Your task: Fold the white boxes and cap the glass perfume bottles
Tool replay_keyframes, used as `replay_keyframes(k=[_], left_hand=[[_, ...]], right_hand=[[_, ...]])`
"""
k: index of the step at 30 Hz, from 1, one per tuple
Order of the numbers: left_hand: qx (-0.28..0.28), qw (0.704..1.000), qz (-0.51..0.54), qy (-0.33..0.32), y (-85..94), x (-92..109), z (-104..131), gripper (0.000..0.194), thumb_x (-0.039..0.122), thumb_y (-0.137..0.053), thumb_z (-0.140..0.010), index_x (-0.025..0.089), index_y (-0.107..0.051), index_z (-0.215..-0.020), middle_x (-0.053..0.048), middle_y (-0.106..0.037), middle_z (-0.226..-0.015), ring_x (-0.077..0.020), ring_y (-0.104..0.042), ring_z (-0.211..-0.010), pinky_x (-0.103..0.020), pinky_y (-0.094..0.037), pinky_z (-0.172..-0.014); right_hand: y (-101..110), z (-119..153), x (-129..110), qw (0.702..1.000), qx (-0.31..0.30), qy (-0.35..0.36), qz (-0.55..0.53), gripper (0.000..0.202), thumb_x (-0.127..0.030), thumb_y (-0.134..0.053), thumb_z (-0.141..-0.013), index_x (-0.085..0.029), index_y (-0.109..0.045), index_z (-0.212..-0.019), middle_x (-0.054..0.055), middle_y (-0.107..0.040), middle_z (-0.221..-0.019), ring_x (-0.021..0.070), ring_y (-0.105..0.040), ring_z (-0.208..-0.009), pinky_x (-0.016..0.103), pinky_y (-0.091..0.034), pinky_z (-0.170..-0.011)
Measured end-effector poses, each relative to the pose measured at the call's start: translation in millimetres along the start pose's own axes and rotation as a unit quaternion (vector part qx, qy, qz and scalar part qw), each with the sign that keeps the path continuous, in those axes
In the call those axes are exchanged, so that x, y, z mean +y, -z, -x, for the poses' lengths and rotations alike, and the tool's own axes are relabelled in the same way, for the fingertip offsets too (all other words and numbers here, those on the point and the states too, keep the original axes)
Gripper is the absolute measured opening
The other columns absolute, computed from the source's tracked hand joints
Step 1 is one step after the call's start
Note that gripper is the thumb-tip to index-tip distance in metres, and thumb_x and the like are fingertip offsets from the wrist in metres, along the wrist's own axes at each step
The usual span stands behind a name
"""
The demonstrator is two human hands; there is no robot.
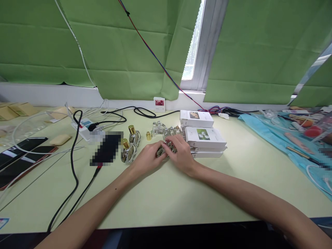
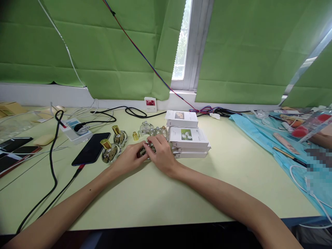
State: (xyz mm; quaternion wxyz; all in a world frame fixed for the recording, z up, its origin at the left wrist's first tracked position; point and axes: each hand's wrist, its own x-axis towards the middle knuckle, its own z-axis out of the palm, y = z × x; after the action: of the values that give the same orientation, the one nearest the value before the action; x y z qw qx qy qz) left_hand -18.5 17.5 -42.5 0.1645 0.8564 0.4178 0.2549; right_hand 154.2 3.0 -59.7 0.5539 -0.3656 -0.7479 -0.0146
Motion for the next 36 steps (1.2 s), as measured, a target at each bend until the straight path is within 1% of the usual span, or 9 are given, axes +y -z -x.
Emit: replay_keyframes(k=[6,11,16,20,22,25,30,33,36], left_hand=[[0.008,1.0,0.013,-0.01,-0.2,0,-1,0.018,0.028,-0.054,-0.094,0.017,-0.064,-0.103,-0.001,-0.064,-0.072,-0.0149,-0.053,-0.059,-0.026,-0.039,-0.06],[0.005,1.0,0.014,-0.009,0.4,-1,0,0.018,0.029,-0.053,-0.095,0.018,-0.064,-0.105,-0.001,-0.065,-0.074,-0.0151,-0.054,-0.059,-0.026,-0.04,-0.061],[0.001,1.0,0.007,-0.003,0.1,-1,0,0.018,0.029,-0.053,-0.094,0.019,-0.064,-0.105,-0.001,-0.066,-0.076,-0.0153,-0.054,-0.06,-0.027,-0.039,-0.062],[-0.002,1.0,-0.01,0.001,0.5,-1,0,0.022,0.032,-0.052,-0.095,0.019,-0.063,-0.109,-0.001,-0.066,-0.077,-0.0156,-0.054,-0.06,-0.027,-0.037,-0.061],[-0.002,1.0,-0.022,0.006,1.4,-2,0,0.022,0.032,-0.052,-0.095,0.019,-0.064,-0.108,-0.001,-0.065,-0.075,-0.0161,-0.054,-0.06,-0.027,-0.037,-0.06],[-0.001,0.999,-0.041,0.018,3.2,-3,0,0.018,0.031,-0.053,-0.093,0.019,-0.064,-0.101,-0.001,-0.064,-0.072,-0.0176,-0.055,-0.061,-0.028,-0.037,-0.06],[0.01,0.997,-0.067,0.037,6.0,-5,0,0.016,0.03,-0.053,-0.091,0.02,-0.063,-0.099,0.0,-0.061,-0.066,-0.019,-0.054,-0.06,-0.028,-0.035,-0.059],[0.017,0.996,-0.075,0.049,7.0,-5,-1,0.016,0.031,-0.053,-0.092,0.02,-0.062,-0.098,-0.001,-0.061,-0.066,-0.0191,-0.054,-0.059,-0.028,-0.034,-0.058],[0.018,0.995,-0.078,0.063,8.0,-4,-1,0.018,0.035,-0.053,-0.093,0.02,-0.062,-0.1,0.0,-0.061,-0.066,-0.0198,-0.055,-0.059,-0.028,-0.034,-0.058]], right_hand=[[-1,1,1,1.0,-0.001,-0.01,0.003,0.008,-0.024,-0.058,-0.101,-0.022,-0.062,-0.107,0.006,-0.067,-0.092,0.0215,-0.062,-0.084,0.036,-0.055,-0.075],[-2,2,2,1.0,0.001,-0.01,0.003,0.009,-0.025,-0.06,-0.1,-0.022,-0.062,-0.108,0.006,-0.066,-0.092,0.0217,-0.062,-0.083,0.036,-0.055,-0.074],[-1,4,1,1.0,-0.004,-0.012,0.01,0.011,-0.024,-0.06,-0.099,-0.022,-0.06,-0.11,0.006,-0.065,-0.093,0.022,-0.062,-0.084,0.037,-0.055,-0.076],[0,6,0,1.0,-0.006,-0.011,0.017,0.014,-0.022,-0.061,-0.099,-0.021,-0.06,-0.113,0.007,-0.066,-0.094,0.0227,-0.062,-0.085,0.037,-0.056,-0.077],[0,7,-1,1.0,-0.006,-0.011,0.016,0.018,-0.021,-0.061,-0.098,-0.021,-0.059,-0.116,0.008,-0.067,-0.097,0.0235,-0.063,-0.088,0.037,-0.056,-0.078],[0,9,-3,1.0,-0.011,-0.018,0.003,0.027,-0.02,-0.062,-0.097,-0.02,-0.055,-0.124,0.011,-0.068,-0.106,0.0253,-0.065,-0.097,0.038,-0.058,-0.08],[1,13,-5,1.0,-0.012,-0.027,-0.01,0.042,-0.022,-0.061,-0.098,-0.022,-0.046,-0.137,0.015,-0.063,-0.121,0.0274,-0.065,-0.109,0.042,-0.059,-0.087],[1,15,-6,0.999,-0.019,-0.024,-0.008,0.045,-0.022,-0.06,-0.099,-0.022,-0.043,-0.14,0.016,-0.059,-0.126,0.028,-0.063,-0.113,0.044,-0.059,-0.09],[1,16,-6,0.999,-0.03,-0.019,-0.006,0.044,-0.023,-0.059,-0.099,-0.021,-0.043,-0.14,0.017,-0.058,-0.126,0.0284,-0.062,-0.116,0.044,-0.059,-0.091]])
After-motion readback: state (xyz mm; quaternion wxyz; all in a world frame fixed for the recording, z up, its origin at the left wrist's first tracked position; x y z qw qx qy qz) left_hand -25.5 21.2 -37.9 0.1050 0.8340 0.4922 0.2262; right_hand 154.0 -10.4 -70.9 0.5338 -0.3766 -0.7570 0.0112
